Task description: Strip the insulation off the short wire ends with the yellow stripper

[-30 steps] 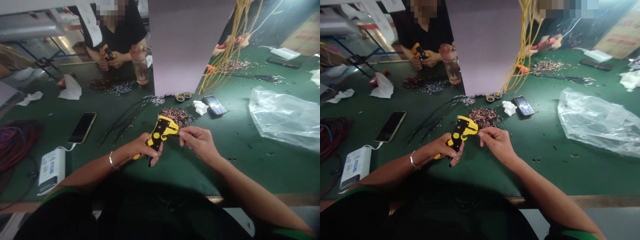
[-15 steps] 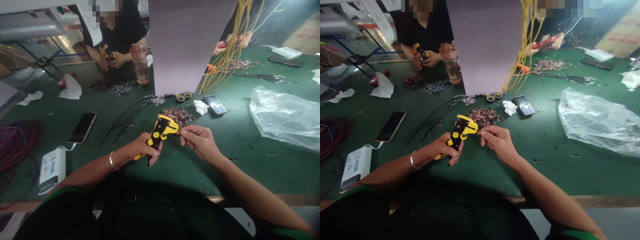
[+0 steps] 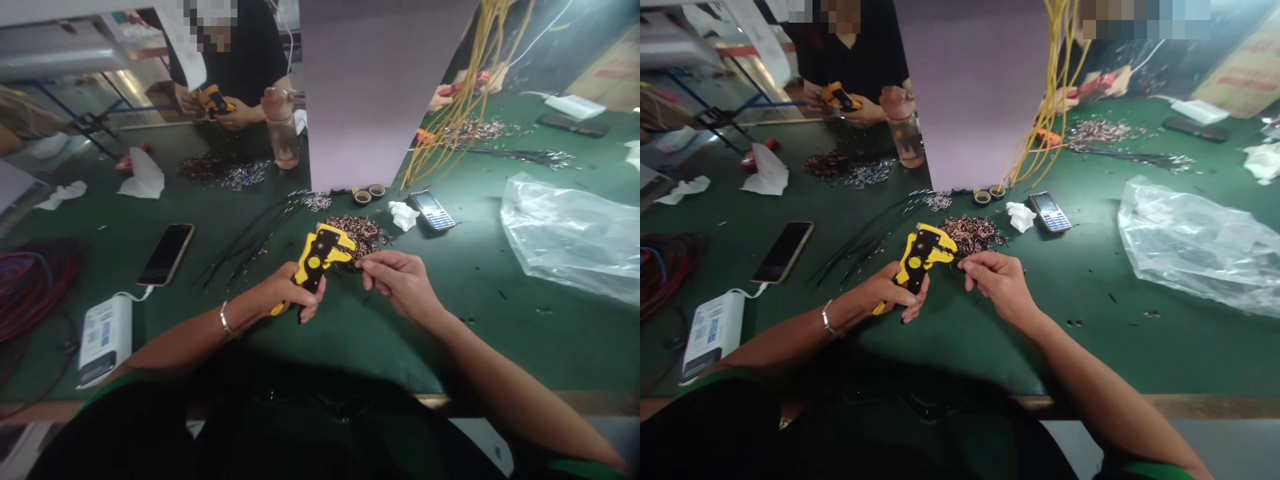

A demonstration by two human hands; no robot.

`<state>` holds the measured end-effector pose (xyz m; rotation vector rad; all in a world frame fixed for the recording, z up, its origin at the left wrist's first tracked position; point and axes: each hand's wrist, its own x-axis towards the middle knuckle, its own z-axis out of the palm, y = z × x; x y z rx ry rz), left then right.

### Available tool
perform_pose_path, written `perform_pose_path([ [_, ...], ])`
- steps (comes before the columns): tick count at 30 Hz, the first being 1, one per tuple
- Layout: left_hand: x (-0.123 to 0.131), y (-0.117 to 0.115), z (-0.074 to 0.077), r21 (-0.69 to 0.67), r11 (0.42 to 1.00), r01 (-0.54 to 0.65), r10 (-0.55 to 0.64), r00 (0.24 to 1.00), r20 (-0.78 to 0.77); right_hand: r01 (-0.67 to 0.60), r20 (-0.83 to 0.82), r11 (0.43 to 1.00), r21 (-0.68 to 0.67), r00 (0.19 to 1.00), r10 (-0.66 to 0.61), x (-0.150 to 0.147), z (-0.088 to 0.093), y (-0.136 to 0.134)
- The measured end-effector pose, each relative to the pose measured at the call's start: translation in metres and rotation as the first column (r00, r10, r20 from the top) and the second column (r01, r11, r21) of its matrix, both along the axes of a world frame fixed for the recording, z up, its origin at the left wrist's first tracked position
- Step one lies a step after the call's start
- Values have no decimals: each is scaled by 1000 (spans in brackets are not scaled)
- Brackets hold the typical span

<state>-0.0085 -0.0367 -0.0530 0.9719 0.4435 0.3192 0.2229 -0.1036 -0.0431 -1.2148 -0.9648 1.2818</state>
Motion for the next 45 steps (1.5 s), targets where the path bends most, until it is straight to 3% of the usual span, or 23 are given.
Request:
perform_pose_path([
  [8, -1, 9, -1, 120, 983, -136, 139, 990, -18, 18, 143, 999, 27, 990, -21, -3, 0, -2],
  [13, 1, 7, 0, 149, 978, -145, 152, 988, -37, 14, 346, 995, 100, 937, -48, -5, 2, -4],
  [22, 4, 8, 4, 217, 950, -224, 235, 972, -26, -221, 544, 972, 80, 827, 143, -17, -1, -11],
  [29, 4, 3, 0, 238, 955, -179, 199, 978, -64, -253, 532, 966, 47, 825, 190, -21, -4, -12],
  [45, 1, 8, 6, 178, 969, -171, 184, 981, -56, -158, 452, 986, 60, 884, 115, -9, -5, -7],
])
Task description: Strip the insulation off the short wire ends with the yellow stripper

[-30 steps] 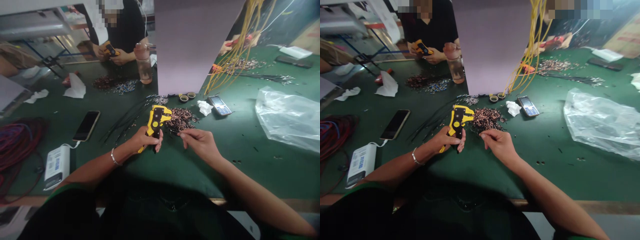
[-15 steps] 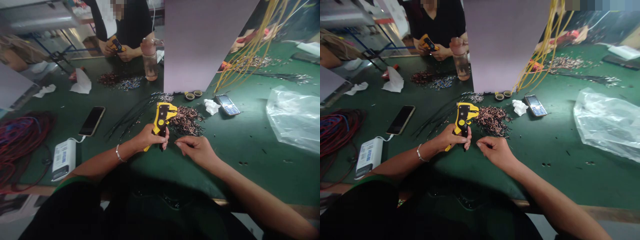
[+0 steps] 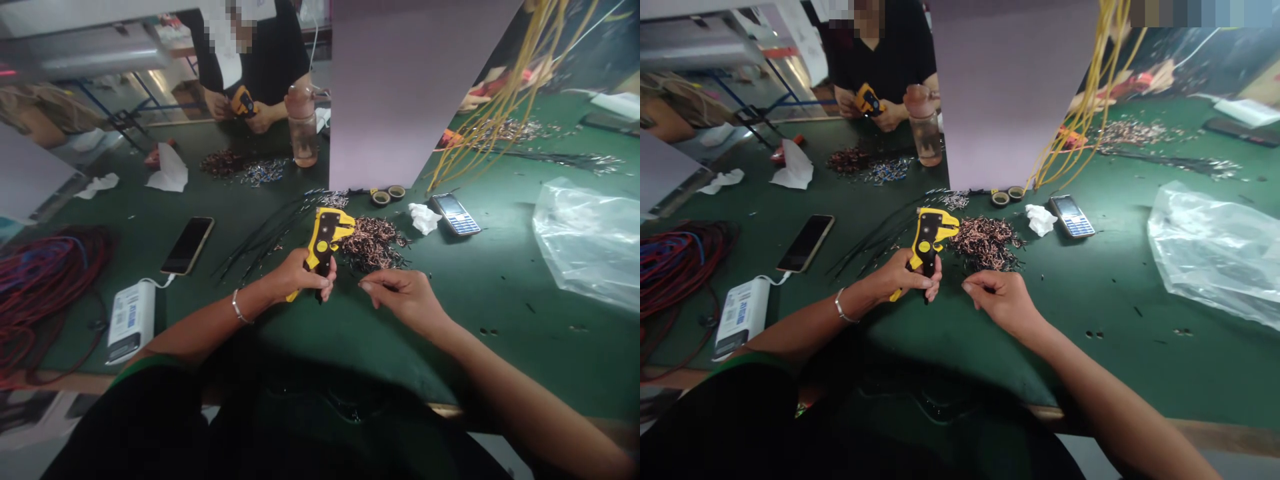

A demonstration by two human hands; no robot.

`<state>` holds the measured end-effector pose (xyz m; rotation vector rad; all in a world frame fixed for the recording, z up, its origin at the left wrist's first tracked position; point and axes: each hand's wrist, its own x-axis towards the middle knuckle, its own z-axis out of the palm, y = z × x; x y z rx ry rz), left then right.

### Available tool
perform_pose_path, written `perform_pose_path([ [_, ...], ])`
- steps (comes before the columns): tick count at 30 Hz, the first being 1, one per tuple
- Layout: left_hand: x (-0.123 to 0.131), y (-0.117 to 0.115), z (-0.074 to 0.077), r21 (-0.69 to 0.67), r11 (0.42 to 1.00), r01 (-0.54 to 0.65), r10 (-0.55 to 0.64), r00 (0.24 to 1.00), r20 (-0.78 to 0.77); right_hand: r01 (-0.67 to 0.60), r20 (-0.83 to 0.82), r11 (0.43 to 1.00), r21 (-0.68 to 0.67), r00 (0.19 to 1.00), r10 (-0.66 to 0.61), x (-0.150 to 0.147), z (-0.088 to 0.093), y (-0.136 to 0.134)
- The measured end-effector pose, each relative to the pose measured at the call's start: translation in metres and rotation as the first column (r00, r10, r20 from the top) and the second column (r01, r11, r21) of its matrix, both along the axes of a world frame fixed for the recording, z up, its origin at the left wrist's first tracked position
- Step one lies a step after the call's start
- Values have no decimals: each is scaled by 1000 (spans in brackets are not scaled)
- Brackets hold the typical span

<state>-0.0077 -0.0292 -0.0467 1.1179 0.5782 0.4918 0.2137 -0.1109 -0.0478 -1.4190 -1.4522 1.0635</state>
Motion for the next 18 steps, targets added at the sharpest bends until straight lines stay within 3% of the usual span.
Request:
perform_pose_path([
  [6, -1, 4, 0, -16, 1000, 25, -24, 999, 32, 261, -35, 961, 90, 965, -259, 13, 6, 5],
  [9, -1, 5, 0, -37, 997, 69, -66, 995, 75, 318, 31, 929, 191, 944, -330, 11, 6, 3],
  [13, 0, 4, -3, -78, 988, 134, -123, 983, 138, 290, 157, 870, 400, 913, -376, 5, 3, -2],
  [18, 0, -2, -10, -71, 982, 177, -168, 979, 118, 156, 283, 746, 647, 860, -425, -1, 1, -6],
])
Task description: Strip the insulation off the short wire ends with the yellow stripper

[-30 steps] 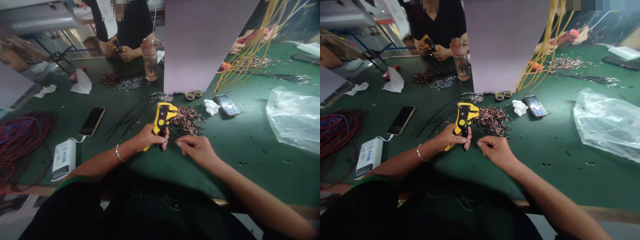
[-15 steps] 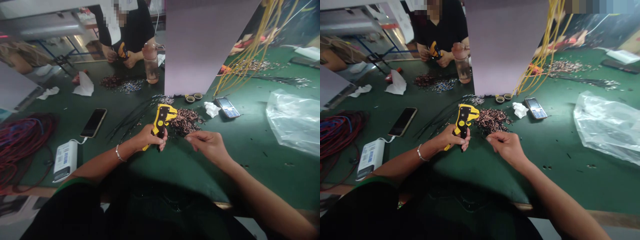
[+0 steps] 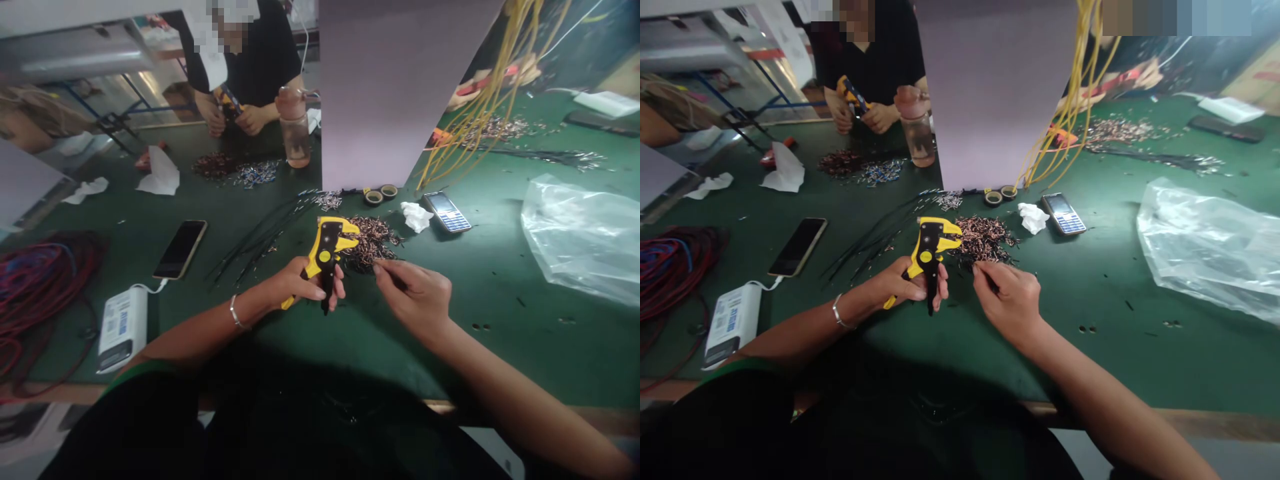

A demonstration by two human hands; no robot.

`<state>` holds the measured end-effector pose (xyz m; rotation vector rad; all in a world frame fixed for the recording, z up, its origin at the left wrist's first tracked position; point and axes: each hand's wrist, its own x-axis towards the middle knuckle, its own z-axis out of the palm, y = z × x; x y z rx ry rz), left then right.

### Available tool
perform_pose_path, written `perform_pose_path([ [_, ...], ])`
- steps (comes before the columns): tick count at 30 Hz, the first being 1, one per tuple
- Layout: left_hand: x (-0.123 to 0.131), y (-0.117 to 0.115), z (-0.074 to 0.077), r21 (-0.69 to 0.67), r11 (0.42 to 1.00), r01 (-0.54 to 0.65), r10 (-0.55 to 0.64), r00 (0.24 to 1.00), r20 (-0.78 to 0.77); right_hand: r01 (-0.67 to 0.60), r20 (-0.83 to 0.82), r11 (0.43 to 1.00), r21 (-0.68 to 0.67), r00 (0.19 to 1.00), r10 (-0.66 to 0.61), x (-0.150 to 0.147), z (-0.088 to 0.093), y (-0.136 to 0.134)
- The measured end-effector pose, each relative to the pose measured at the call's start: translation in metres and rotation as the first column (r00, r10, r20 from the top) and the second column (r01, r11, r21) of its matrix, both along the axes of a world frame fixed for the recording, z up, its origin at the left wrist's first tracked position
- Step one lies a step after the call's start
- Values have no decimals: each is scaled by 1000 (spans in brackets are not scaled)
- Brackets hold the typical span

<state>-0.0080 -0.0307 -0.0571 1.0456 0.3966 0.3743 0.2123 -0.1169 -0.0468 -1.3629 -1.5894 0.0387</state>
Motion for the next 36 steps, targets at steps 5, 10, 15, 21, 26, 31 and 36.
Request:
perform_pose_path([
  [5, 2, -8, 3, -4, 1000, 10, -11, 999, -50, -91, 153, 990, 108, 985, 74, -5, 4, -3],
  [10, 5, -11, 6, 43, 999, 11, -7, 995, -101, -149, 251, 977, 153, 962, 108, -9, 7, -6],
  [15, 6, -12, 7, 86, 996, 17, -5, 991, -135, -201, 257, 967, 158, 954, 157, -11, 2, -7],
  [21, 7, -14, 9, 156, 987, 29, -3, 986, -164, -225, 364, 960, 169, 919, 151, -12, -2, -10],
  [26, 8, -13, 10, 205, 978, 26, 9, 986, -165, -221, 452, 953, 206, 885, 108, -11, 1, -11],
  [31, 8, -14, 10, 182, 983, 12, 19, 985, -169, -170, 509, 945, 279, 861, 5, -8, 6, -10],
  [36, 8, -15, 10, 216, 976, 23, 15, 985, -170, -171, 521, 945, 279, 854, 0, -8, 3, -9],
])
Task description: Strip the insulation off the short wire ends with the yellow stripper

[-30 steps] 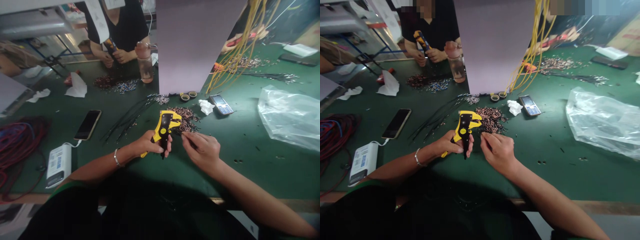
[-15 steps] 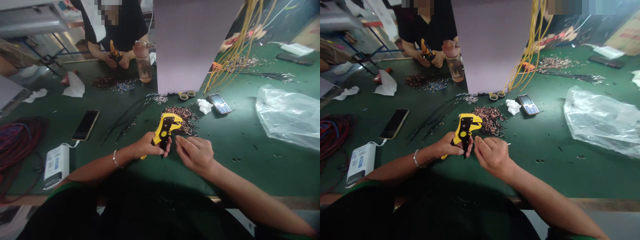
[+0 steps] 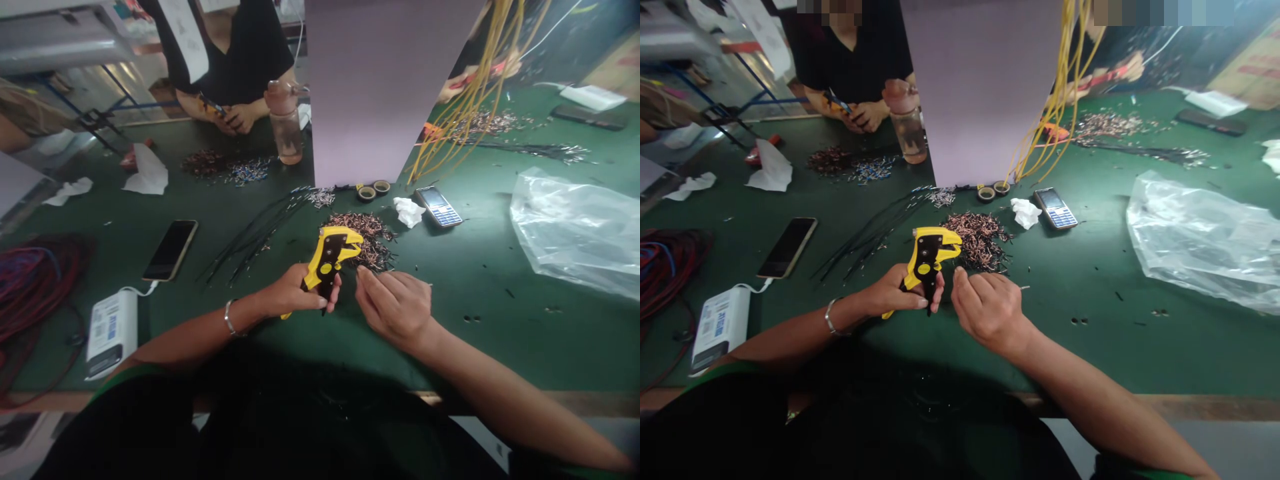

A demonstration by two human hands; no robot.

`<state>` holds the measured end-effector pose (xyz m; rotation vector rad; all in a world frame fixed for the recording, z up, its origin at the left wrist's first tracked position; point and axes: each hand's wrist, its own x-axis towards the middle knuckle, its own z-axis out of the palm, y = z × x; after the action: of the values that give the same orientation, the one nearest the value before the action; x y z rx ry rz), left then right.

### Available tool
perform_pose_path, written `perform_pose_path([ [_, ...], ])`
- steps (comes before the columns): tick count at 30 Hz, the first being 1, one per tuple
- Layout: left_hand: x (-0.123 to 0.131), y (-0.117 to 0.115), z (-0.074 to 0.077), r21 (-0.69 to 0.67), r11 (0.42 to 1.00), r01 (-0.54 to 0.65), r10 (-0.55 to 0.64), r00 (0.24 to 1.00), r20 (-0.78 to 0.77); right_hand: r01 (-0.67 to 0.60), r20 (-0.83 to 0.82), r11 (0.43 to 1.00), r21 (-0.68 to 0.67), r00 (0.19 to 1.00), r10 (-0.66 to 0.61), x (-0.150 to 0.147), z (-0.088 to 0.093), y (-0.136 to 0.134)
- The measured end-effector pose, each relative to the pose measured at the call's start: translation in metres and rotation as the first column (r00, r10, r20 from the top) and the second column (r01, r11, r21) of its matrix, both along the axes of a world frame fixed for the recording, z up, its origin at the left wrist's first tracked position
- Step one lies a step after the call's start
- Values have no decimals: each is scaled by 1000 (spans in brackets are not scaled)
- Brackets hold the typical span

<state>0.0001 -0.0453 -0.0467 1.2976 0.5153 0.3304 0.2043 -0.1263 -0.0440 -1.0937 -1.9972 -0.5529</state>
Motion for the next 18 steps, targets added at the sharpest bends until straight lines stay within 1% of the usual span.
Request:
perform_pose_path([
  [3, 1, -1, 0, 15, 1000, 6, -6, 1000, -5, -21, 7, 999, -38, 1000, 21, -2, -2, -2],
  [6, 2, -2, -2, 48, 999, -14, 15, 1000, -11, -32, 27, 998, -63, 999, 34, -5, -2, -4],
  [12, 2, -4, -6, 94, 994, -57, 60, 998, -24, -41, 40, 998, -56, 998, 44, -8, -4, -5],
  [18, 4, -7, 0, 168, 981, -98, 114, 990, -85, -49, 63, 997, -60, 997, 52, -7, -2, -4],
])
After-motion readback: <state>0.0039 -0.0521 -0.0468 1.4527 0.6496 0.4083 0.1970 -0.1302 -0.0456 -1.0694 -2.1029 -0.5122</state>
